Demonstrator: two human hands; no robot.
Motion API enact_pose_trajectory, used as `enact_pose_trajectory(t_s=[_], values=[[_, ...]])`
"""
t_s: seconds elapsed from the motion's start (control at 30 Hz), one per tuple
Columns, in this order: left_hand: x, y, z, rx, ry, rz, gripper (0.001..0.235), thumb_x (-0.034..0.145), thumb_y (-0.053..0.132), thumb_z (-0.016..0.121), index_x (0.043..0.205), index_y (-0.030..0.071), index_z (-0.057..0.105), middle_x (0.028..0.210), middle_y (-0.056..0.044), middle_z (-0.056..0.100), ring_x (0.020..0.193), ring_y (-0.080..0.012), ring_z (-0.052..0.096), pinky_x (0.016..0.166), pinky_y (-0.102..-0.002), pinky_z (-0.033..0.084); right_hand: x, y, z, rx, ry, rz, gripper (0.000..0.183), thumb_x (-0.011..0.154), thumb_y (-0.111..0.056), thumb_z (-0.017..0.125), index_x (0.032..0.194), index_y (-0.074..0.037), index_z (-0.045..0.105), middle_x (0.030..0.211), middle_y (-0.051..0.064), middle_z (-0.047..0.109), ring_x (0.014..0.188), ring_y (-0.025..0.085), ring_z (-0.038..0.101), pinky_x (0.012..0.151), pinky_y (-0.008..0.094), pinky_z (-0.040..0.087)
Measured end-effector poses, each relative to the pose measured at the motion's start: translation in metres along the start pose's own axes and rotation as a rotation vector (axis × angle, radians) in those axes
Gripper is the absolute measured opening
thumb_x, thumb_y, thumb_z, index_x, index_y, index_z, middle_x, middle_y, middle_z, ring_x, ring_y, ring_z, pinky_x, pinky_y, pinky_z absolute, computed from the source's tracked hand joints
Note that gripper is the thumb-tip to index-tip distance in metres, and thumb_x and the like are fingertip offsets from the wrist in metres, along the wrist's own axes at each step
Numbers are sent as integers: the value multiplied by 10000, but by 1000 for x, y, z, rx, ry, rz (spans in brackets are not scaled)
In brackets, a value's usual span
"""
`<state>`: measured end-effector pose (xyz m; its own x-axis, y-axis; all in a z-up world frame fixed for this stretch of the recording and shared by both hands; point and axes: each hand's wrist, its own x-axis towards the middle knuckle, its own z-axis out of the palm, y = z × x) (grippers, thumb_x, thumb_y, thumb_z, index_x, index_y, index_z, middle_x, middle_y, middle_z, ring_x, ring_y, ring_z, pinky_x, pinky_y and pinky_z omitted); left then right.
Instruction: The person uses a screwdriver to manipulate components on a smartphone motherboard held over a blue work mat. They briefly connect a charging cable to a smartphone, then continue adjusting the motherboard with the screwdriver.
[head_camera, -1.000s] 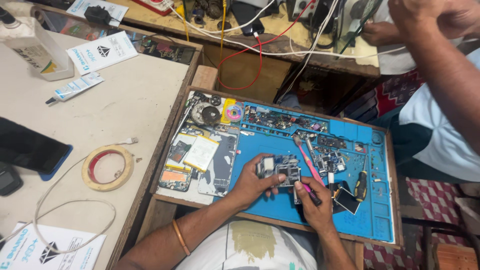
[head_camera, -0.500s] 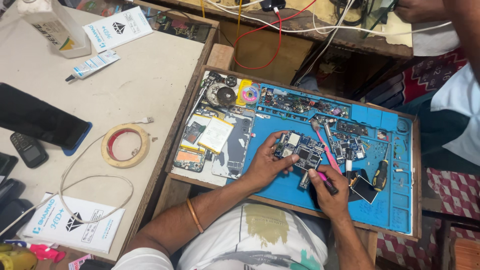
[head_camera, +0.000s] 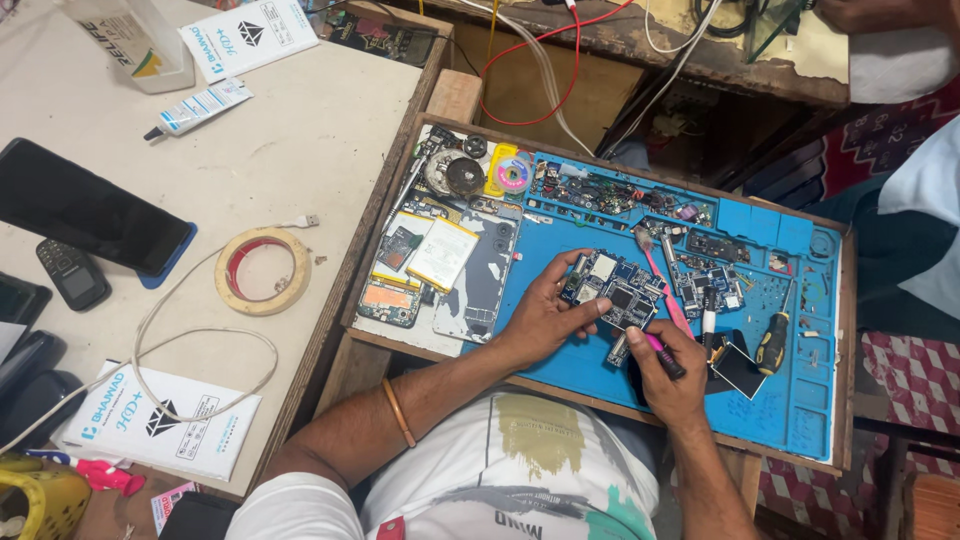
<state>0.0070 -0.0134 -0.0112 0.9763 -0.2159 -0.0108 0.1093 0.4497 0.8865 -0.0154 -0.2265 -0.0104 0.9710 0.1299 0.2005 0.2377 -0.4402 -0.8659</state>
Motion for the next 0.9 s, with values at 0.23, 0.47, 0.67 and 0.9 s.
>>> enact_pose_trajectory(t_s=[0.23, 0.47, 0.67, 0.9], values=[[0, -1, -1, 5, -7, 1, 697, 939, 130, 743, 1533, 104, 378, 1040, -63, 680, 691, -62, 644, 575, -211, 547, -1, -2, 0, -13, 3, 12, 219, 976, -226, 707, 936, -11, 703, 666, -10, 595, 588, 39, 476, 515, 233, 371], [-1, 3, 0, 38, -5, -13, 702, 934, 143, 742, 1532, 108, 376, 1047, -62, 682, 693, -63, 651, 575, -210, 555, -1, -3, 0, -16, -3, 28, 230, 975, -241, 703, 940, -14, 706, 652, -11, 594, 576, 38, 484, 510, 232, 375], [0, 4, 0, 35, -4, -19, 706, 931, 148, 744, 1531, 111, 373, 1047, -62, 681, 680, -63, 650, 563, -210, 550, -1, -5, 0, -29, -1, 22, 240, 977, -248, 711, 939, -12, 707, 656, -12, 597, 579, 40, 478, 513, 233, 371], [0, 1, 0, 37, -7, -8, 697, 937, 150, 743, 1532, 111, 381, 1047, -55, 685, 679, -57, 639, 560, -205, 541, 0, -8, 0, -19, -4, 0, 243, 985, -257, 708, 953, -16, 711, 677, -12, 605, 595, 39, 476, 524, 232, 372]])
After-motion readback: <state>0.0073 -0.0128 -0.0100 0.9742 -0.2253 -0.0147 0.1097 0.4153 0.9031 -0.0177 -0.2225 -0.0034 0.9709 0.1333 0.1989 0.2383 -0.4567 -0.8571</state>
